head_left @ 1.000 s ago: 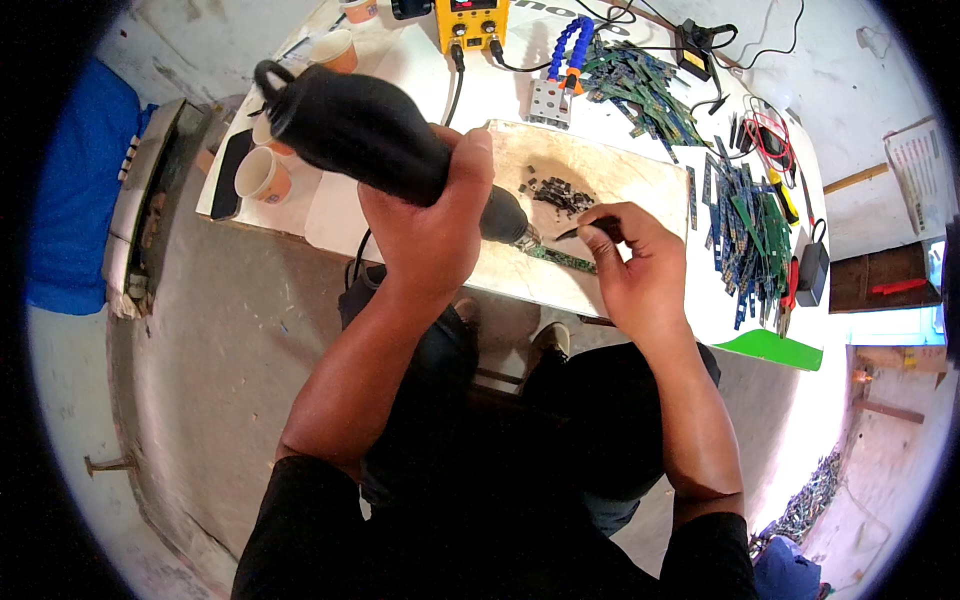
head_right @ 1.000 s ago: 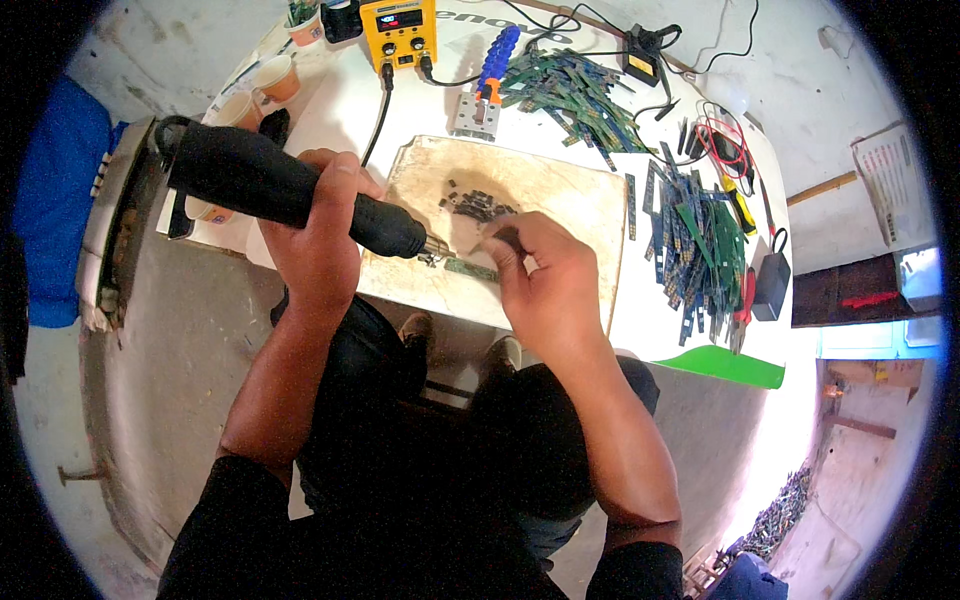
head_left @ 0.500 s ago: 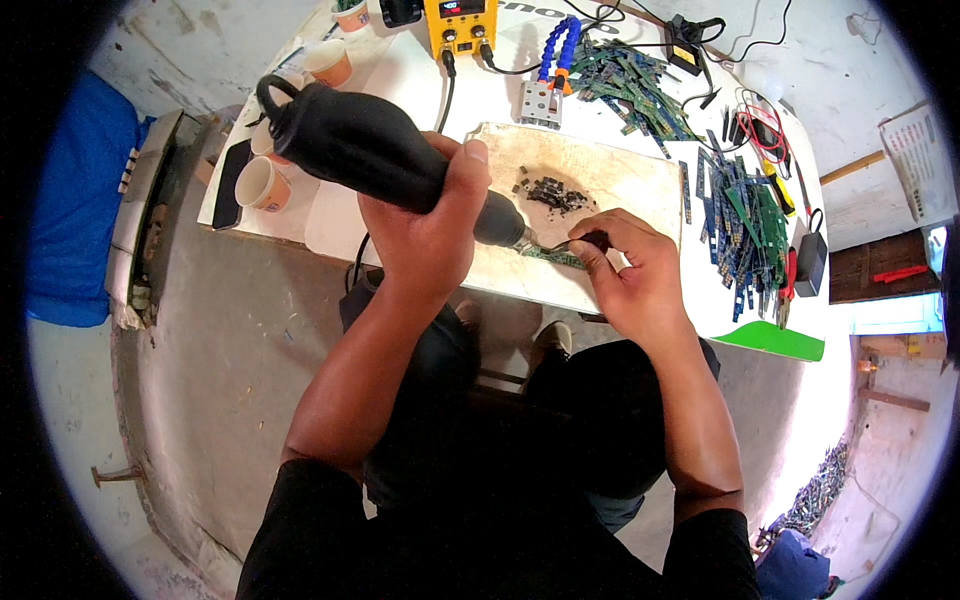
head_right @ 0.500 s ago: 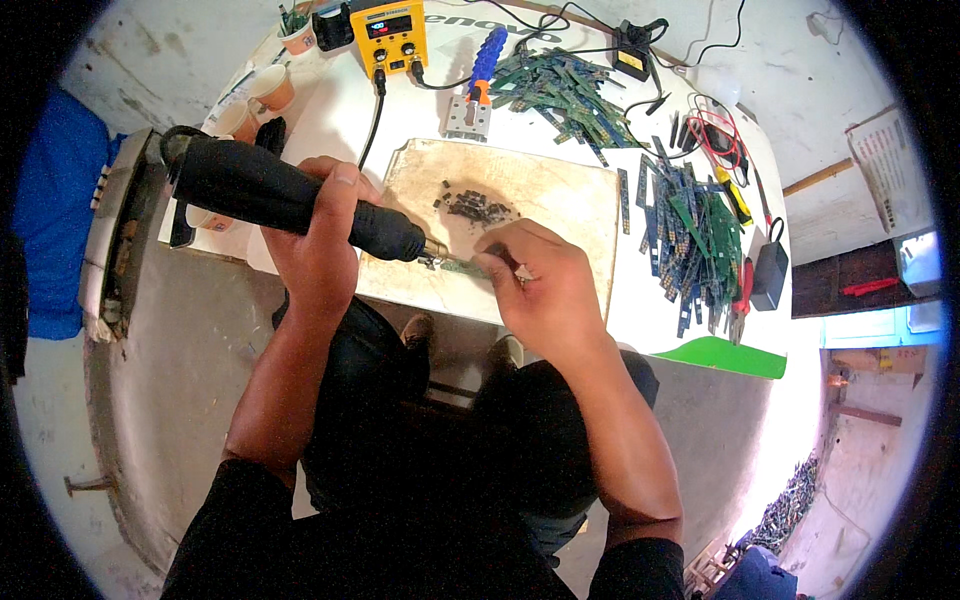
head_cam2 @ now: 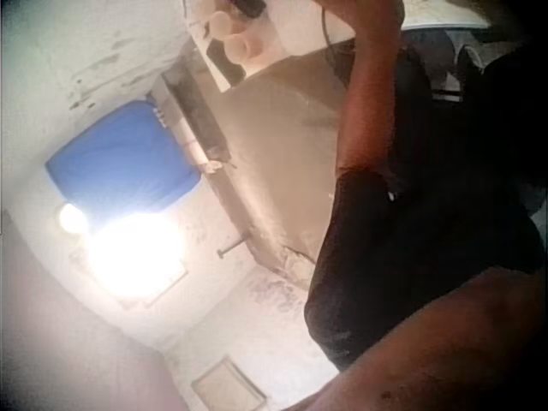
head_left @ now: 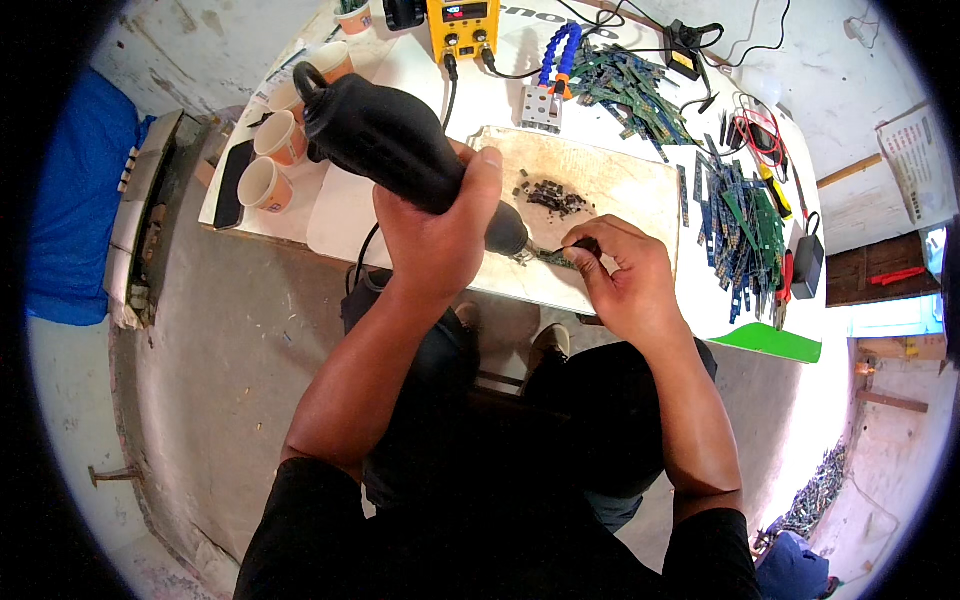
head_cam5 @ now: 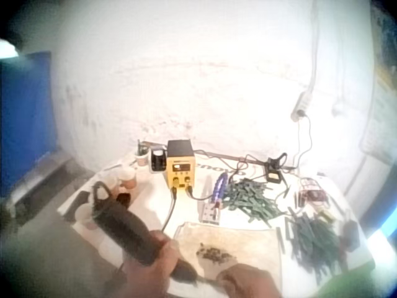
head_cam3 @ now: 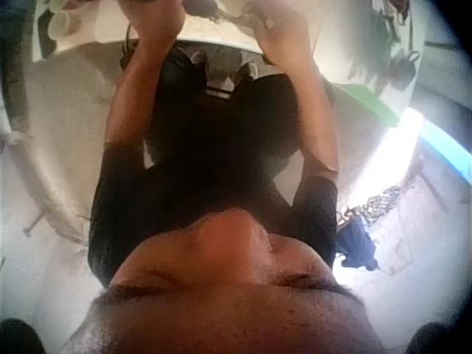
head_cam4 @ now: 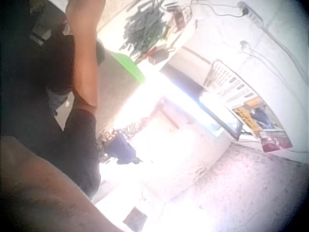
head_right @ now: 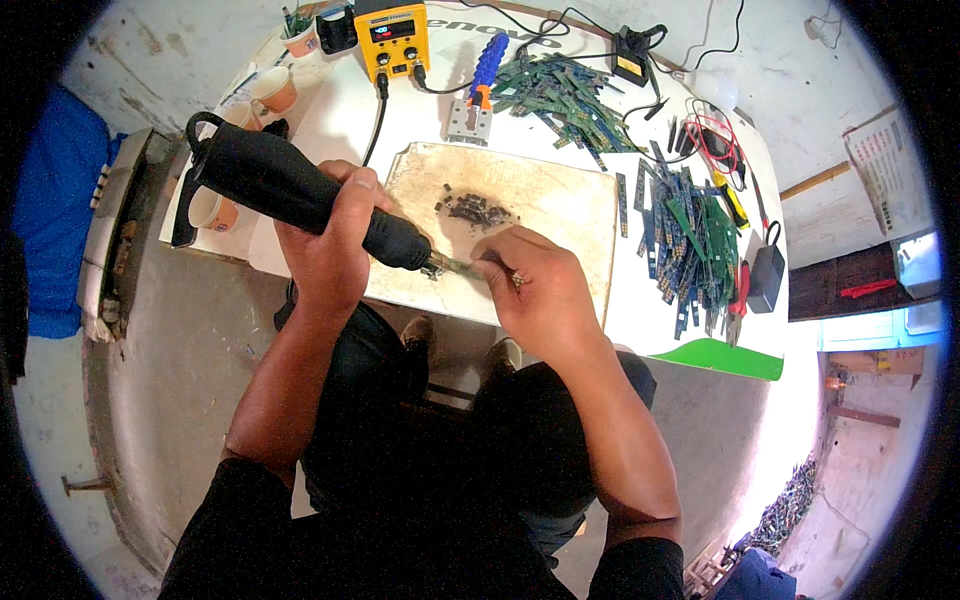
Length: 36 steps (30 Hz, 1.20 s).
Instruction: The person uses a hot air gun and tweezers to remove small electronic components from a green circuit board. They heat the components and lift them off, placing them onto a wooden board on the table.
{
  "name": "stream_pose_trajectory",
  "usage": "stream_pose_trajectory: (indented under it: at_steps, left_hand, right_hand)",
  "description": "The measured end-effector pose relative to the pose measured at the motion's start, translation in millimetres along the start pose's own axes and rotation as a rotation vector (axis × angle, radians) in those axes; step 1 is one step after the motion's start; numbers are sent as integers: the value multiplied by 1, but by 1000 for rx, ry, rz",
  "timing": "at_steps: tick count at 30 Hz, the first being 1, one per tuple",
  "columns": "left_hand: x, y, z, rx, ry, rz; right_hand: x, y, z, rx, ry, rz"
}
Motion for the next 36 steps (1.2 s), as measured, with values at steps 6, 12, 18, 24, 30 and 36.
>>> stream_pose_trajectory:
  at_steps: [6, 12, 18, 24, 30, 36]
  left_hand:
    - [-2, 0, 1, 27, 30, -36]
    - [-1, -2, -1, 71, 16, -42]
    - [2, 0, 2, 44, -19, -27]
    - [1, 1, 2, 52, -13, -22]
    - [1, 0, 2, 52, -29, -9]
    - [2, 1, 2, 40, -5, -19]
  right_hand:
    - [2, 1, 1, -24, 37, -47]
    - [1, 1, 1, -23, 18, -55]
    - [0, 1, 0, -27, 28, -63]
    - [0, 1, 1, -30, 24, -49]
    - [-3, 0, 0, -47, 63, -59]
    - [-3, 1, -1, -42, 39, -63]
Point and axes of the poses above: each hand's wrist, its own y-axis away from the middle knuckle, its own z-axis out of the palm, x = y × z, the point moved 4 cm from there along -y, towards the middle knuckle, and after that the axes turned 10 degrees about -z, right-handed, at the moved point
